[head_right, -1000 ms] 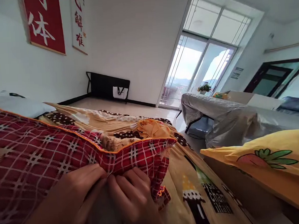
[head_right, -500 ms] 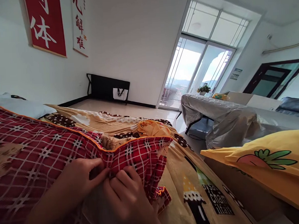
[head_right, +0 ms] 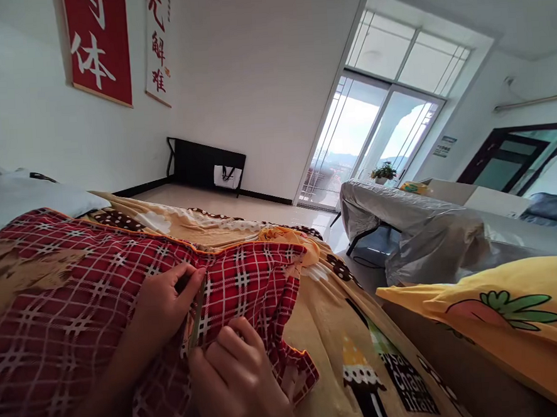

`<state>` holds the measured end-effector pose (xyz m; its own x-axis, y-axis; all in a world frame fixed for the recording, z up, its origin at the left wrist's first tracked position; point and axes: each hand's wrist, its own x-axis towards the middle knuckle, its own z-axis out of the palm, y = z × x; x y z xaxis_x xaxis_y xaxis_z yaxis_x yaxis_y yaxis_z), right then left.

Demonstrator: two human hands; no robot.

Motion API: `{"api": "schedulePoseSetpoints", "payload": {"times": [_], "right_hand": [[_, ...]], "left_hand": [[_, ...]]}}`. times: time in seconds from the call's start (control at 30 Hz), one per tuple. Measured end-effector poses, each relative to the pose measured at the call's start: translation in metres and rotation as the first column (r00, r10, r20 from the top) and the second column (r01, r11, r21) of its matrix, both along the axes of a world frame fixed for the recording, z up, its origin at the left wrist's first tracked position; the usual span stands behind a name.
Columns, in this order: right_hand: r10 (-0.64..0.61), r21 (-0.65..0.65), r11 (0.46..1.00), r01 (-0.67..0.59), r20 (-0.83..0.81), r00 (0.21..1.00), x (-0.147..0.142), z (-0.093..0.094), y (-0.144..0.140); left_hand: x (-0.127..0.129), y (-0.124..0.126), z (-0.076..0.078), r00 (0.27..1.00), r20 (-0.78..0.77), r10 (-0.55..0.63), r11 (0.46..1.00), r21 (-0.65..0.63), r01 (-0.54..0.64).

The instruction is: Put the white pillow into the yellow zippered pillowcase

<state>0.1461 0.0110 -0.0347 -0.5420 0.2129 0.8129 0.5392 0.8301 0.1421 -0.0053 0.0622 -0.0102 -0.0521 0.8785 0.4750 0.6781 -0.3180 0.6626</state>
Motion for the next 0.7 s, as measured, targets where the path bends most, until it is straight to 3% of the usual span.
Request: {"api": "schedulePoseSetpoints", "payload": {"times": [0.1, 0.27, 0.43, 0.53, 0.7], "right_hand": [[-0.025, -0.028, 0.999, 0.025, -0.007, 1.000, 0.001, -0.001, 0.002], [-0.027, -0.026, 0.999, 0.028, 0.004, 1.000, 0.006, -0.001, 0.007], [-0.035, -0.049, 0.998, 0.036, 0.022, 0.999, 0.007, -0.002, 0.010], [-0.014, -0.087, 0.996, 0.015, 0.016, 1.000, 0.007, -0.005, 0.013], [0.038, -0.165, 0.986, -0.027, 0.068, 0.997, 0.006, -0.007, 0.014]], "left_hand": [[-0.003, -0.004, 0.000, 0.991, -0.130, -0.018, 0.996, -0.087, 0.006], [-0.009, -0.026, 0.003, 0.935, -0.239, -0.262, 0.927, -0.332, 0.175], [-0.008, -0.026, 0.003, 0.920, -0.180, -0.349, 0.905, -0.319, 0.281], [-0.005, -0.020, 0.004, 0.952, -0.115, -0.284, 0.938, -0.237, 0.252], [-0.004, -0.002, -0.001, 0.997, -0.014, -0.071, 0.993, -0.097, 0.069]]}}
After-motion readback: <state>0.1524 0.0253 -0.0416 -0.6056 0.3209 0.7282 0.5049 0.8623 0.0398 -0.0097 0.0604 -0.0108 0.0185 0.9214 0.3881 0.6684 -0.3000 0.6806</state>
